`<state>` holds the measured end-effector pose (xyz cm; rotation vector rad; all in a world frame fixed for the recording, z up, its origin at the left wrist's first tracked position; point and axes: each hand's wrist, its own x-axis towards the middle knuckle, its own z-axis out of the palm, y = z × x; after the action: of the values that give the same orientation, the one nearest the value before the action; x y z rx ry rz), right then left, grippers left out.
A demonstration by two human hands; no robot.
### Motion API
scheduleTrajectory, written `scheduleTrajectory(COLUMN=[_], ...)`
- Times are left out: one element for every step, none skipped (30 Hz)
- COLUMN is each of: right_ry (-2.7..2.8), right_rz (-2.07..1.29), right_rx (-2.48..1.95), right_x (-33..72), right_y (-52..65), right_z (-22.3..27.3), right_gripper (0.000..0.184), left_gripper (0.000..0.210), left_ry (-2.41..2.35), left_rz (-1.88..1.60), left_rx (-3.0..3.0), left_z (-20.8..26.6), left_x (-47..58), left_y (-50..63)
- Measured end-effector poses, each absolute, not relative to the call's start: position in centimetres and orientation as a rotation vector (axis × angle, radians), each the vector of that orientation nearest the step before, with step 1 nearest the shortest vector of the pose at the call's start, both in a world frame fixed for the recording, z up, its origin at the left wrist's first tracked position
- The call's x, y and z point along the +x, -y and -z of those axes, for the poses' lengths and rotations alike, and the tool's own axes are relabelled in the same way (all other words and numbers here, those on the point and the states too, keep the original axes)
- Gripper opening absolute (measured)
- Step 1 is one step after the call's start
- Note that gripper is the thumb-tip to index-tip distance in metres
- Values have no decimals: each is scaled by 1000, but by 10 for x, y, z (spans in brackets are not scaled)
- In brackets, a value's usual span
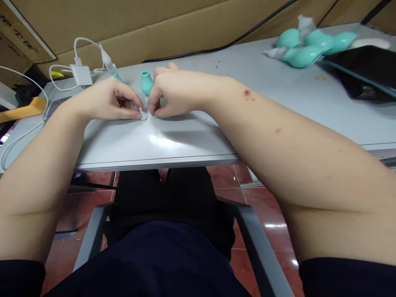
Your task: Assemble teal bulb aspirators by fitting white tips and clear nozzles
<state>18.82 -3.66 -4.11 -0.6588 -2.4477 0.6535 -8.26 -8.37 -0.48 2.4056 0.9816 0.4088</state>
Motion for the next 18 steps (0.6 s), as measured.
scheduleTrajectory(right_ry=[2495, 2537, 2579, 2622, 2658, 2681, 2686, 2666, 2626, 2571, 2508, 2444, 2389, 2339, 2293, 2246, 2200, 2152], right_rz=[-591, -538, -491, -447, -403, -366, -340, -331, -339, -361, -392, -425, -458, -488, -512, -531, -550, -568], right_rx=[-639, -622, -604, -586, -568, -551, -540, -537, -542, -555, -568, -575, -578, -577, -576, -577, -581, -586], right_x=[189, 191, 192, 192, 192, 192, 192, 191, 190, 190, 189, 189, 189, 189, 189, 189, 189, 189], right_y=[37, 39, 41, 44, 48, 51, 54, 57, 60, 61, 62, 63, 63, 63, 62, 61, 59, 58], right_z=[41, 40, 38, 36, 34, 32, 29, 28, 26, 24, 23, 21, 19, 18, 17, 16, 16, 16], right_gripper=[32, 27, 21, 17, 13, 10, 9, 7, 5, 4, 6, 8, 11, 14, 17, 18, 18, 17], left_gripper=[21, 20, 21, 23, 25, 27, 27, 28, 27, 27, 26, 24, 23, 21, 20, 20, 19, 18], left_ry=[-976, -976, -978, -981, -983, -988, -994, -1002, -1010, -1017, -1021, -1020, -1014, -1005, -991, -974, -955, -937], left_rz=[-398, -386, -374, -364, -364, -370, -385, -413, -444, -481, -523, -569, -627, -694, -768, -841, -900, -942], left_rx=[2393, 2371, 2345, 2316, 2288, 2259, 2231, 2205, 2178, 2151, 2123, 2095, 2067, 2038, 2008, 1978, 1951, 1926], left_z=[5, 5, 5, 4, 4, 3, 3, 3, 4, 4, 4, 4, 4, 4, 4, 5, 5, 7], left_x=[-82, -81, -81, -81, -82, -83, -84, -85, -85, -86, -86, -86, -85, -85, -84, -84, -84, -84], left_y=[84, 84, 85, 86, 86, 87, 87, 87, 87, 87, 87, 88, 88, 88, 88, 87, 86, 84])
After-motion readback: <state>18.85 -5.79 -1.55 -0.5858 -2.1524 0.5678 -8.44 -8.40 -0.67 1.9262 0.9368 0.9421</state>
